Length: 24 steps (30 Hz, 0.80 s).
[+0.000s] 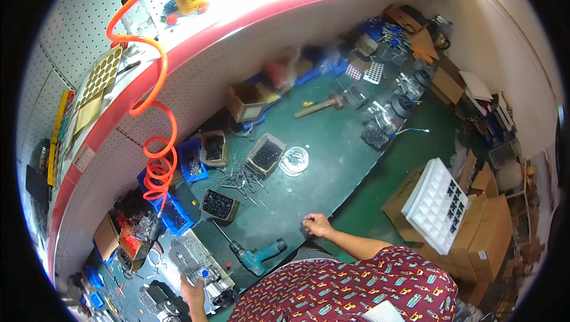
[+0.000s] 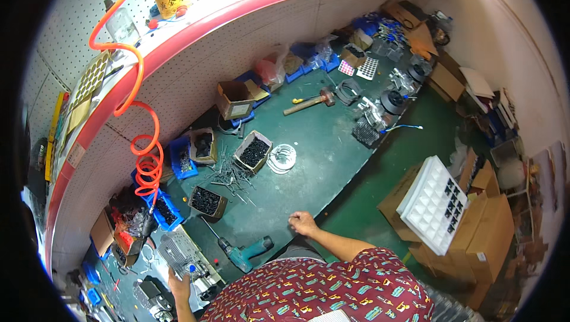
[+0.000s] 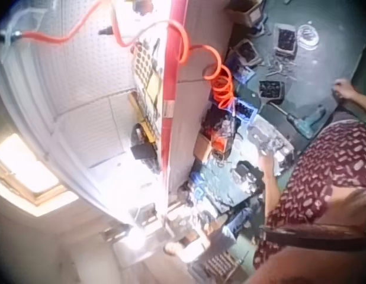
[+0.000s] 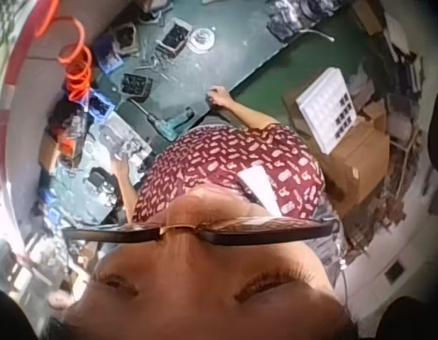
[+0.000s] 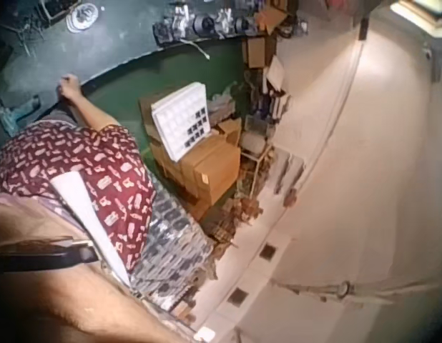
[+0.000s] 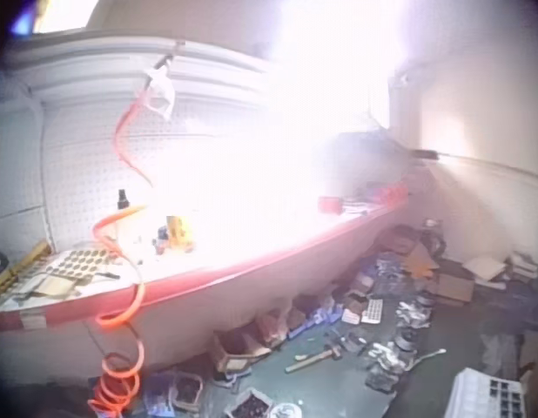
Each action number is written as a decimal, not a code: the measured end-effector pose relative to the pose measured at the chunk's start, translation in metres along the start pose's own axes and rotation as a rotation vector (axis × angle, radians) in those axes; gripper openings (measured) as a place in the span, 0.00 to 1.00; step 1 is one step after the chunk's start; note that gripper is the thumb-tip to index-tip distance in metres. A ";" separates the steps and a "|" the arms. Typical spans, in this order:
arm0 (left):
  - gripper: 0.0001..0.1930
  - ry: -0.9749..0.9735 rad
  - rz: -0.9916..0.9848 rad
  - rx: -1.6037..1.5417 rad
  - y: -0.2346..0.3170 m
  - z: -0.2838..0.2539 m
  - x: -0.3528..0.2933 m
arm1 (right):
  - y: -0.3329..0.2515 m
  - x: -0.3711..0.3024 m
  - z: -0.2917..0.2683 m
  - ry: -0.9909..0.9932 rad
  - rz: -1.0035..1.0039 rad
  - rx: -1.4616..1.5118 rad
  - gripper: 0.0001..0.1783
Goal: The person assembles a small electronic device on a workbench. They use a power drill to fasten screws into a metal casing, attach a black plastic component, and connect wires. The person handles various small parts and tools throughout the process.
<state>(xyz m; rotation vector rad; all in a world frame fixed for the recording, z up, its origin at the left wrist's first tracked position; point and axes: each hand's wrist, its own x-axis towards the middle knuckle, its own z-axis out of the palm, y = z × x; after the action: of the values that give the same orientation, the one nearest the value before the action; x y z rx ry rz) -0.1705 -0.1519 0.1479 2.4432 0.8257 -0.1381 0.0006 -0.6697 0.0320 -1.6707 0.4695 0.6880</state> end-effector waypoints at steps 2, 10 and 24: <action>0.44 0.015 -0.018 0.112 0.020 0.011 0.000 | 0.001 0.020 -0.025 -0.012 0.008 -0.029 0.15; 0.45 -0.002 -0.141 0.247 0.056 0.012 0.001 | -0.042 0.066 -0.086 -0.005 -0.012 0.056 0.13; 0.47 -0.022 -0.274 0.275 0.080 0.019 -0.010 | -0.028 0.048 -0.081 -0.103 0.077 -0.078 0.11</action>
<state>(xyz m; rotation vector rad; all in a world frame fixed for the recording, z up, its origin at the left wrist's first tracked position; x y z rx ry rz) -0.1307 -0.2199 0.1724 2.5599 1.1980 -0.4036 0.0698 -0.7403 0.0301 -1.6874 0.4397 0.8542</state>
